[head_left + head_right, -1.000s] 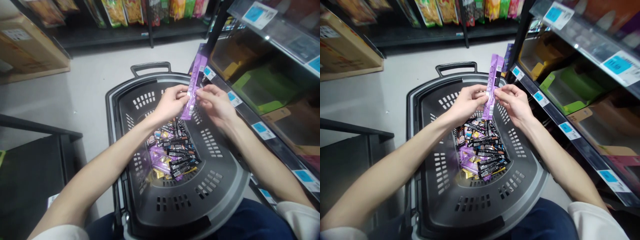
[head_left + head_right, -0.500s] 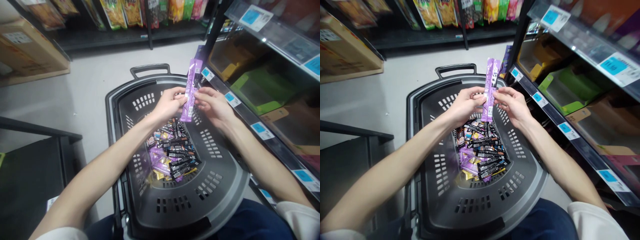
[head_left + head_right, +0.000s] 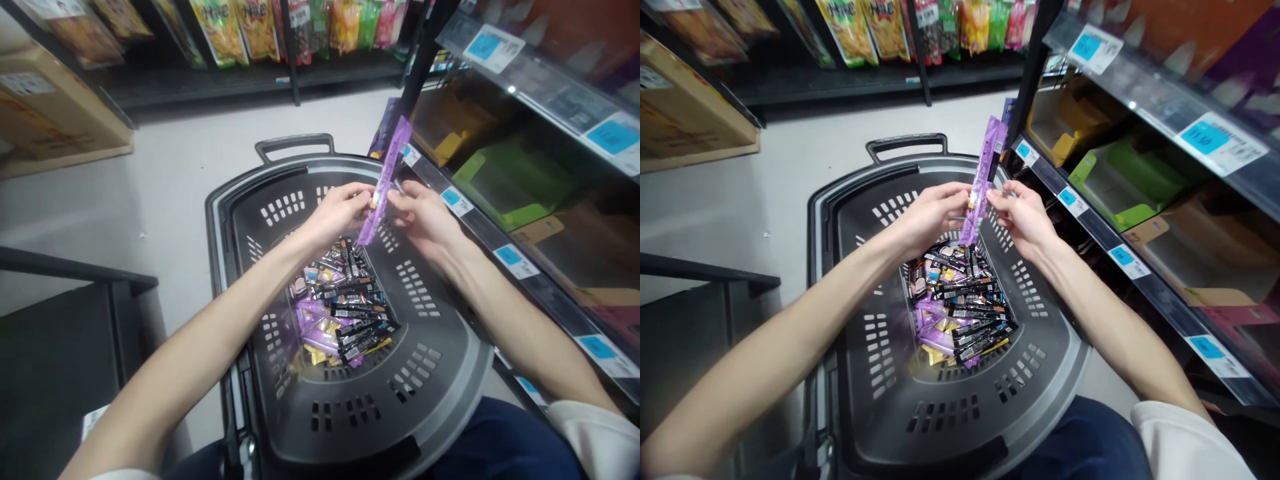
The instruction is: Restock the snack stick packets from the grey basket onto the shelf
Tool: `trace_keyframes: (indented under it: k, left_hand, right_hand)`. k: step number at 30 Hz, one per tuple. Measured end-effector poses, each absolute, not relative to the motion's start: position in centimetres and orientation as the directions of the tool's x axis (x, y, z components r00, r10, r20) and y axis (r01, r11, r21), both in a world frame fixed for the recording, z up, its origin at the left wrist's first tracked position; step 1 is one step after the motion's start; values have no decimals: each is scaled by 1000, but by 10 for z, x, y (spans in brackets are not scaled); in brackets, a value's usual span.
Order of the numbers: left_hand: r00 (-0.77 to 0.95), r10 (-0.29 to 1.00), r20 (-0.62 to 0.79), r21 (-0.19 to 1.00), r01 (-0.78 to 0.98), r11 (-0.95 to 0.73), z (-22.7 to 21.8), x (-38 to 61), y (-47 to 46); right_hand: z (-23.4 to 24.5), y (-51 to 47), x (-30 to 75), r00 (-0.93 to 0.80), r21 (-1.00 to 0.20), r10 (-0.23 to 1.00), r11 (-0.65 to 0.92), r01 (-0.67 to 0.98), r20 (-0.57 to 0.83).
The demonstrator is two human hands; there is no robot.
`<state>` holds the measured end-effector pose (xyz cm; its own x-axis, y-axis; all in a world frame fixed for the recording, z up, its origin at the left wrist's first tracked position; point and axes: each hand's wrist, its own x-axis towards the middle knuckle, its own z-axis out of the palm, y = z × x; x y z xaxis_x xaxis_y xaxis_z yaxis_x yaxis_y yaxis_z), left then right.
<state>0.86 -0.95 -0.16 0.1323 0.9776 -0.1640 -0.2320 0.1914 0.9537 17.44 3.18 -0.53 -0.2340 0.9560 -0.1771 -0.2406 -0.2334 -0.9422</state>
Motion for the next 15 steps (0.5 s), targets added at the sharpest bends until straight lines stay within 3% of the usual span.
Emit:
trace_keyframes:
  k: [10, 15]
  left_hand:
    - [143, 960, -241, 873, -401, 279, -10, 5, -9]
    - [3, 978, -207, 872, -453, 186, -11, 7, -8]
  right_hand:
    - [-8, 27, 170, -371, -943, 913, -259, -208, -169]
    - [-6, 26, 169, -384, -928, 914, -246, -279, -127]
